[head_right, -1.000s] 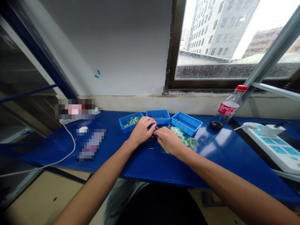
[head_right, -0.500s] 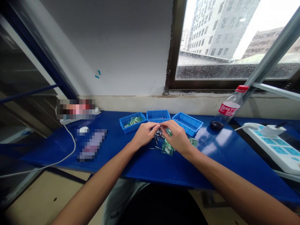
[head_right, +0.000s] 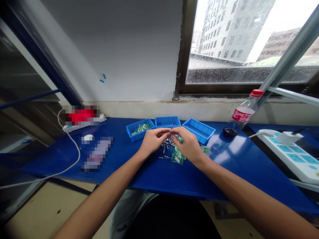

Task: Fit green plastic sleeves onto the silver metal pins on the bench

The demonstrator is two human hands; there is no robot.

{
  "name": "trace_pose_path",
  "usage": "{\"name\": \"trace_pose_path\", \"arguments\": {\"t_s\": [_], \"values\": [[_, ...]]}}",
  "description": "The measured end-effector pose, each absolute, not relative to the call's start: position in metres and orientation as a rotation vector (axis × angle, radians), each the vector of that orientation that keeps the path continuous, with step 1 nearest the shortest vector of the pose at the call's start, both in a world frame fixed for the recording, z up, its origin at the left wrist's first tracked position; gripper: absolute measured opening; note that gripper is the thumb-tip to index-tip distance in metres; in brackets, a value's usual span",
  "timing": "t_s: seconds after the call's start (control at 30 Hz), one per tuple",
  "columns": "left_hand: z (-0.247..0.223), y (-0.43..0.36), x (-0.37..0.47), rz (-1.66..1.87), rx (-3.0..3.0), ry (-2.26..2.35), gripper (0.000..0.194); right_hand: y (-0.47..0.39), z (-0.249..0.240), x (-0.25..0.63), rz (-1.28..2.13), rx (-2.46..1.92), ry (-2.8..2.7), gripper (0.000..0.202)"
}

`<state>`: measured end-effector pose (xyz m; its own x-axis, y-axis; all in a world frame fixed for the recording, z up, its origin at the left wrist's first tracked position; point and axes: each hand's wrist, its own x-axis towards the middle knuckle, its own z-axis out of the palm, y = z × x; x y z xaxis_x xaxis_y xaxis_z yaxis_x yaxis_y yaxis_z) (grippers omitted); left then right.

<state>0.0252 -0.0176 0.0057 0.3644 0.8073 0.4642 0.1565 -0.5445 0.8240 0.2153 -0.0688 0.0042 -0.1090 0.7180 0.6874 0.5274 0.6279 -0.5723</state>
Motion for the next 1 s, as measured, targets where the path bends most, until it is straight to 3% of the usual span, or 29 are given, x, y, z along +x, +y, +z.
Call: {"name": "trace_pose_path", "arguments": {"t_s": [0.13,0.33,0.7,0.87,1.0], "values": [[0.003,-0.016,0.024,1.248,1.937,0.835,0.018,-0.067,0.001,0.213,0.399,-1.006,-1.641,0.024],[0.002,-0.017,0.024,1.218,2.074,0.746,0.049,-0.063,0.001,0.216,0.434,-1.131,-1.631,0.022],[0.004,-0.017,0.026,1.241,2.017,0.731,0.04,-0.059,-0.005,0.22,0.512,-1.118,-1.659,0.02],[0.012,-0.022,0.026,1.167,2.103,0.846,0.019,-0.06,-0.001,0.22,0.425,-1.135,-1.682,0.012],[0.015,-0.024,0.024,1.085,2.144,0.879,0.026,-0.061,0.0,0.22,0.491,-1.132,-1.644,0.013]]}}
